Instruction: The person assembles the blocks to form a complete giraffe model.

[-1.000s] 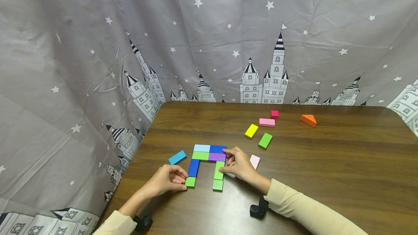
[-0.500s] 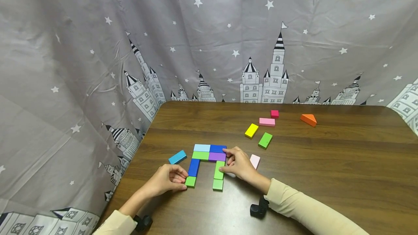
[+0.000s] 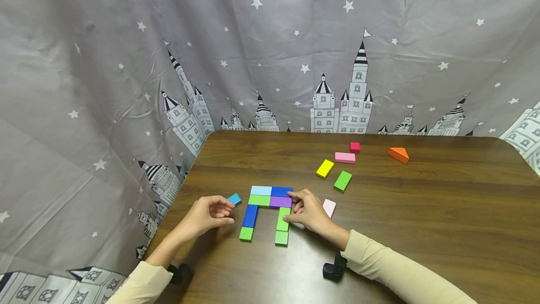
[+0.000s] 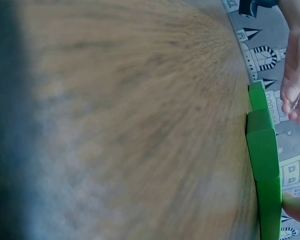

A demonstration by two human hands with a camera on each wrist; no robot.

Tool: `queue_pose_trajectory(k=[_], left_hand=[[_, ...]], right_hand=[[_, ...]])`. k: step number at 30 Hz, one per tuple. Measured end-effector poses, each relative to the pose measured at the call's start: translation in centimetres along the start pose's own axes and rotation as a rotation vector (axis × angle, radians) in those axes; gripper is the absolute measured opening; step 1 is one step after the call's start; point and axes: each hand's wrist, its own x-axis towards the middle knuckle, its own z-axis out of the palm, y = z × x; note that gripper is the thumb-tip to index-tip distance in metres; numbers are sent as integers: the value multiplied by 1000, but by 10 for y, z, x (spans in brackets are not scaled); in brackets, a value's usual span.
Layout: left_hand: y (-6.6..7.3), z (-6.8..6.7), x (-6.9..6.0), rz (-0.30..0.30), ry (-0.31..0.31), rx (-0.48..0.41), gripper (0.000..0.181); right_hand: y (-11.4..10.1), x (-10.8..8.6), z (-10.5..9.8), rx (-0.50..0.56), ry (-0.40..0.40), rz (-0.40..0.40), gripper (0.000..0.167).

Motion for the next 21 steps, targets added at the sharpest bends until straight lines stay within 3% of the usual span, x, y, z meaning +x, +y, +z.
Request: queue_pose_trajectory(k=[4, 9, 14, 21], left_hand=[[-4, -5, 7, -14, 88, 97, 41], [-9, -9, 13, -72, 125, 194, 48], [-11, -10, 15, -139, 99, 199, 51], [-15, -10, 19, -184, 70, 167, 51]], right_hand=[[0, 0, 0, -1, 1, 6, 66], [1, 0, 2, 5, 3, 14, 66], [1, -1, 3, 6, -6, 16, 65], [2, 0, 1, -2, -1, 15, 65]])
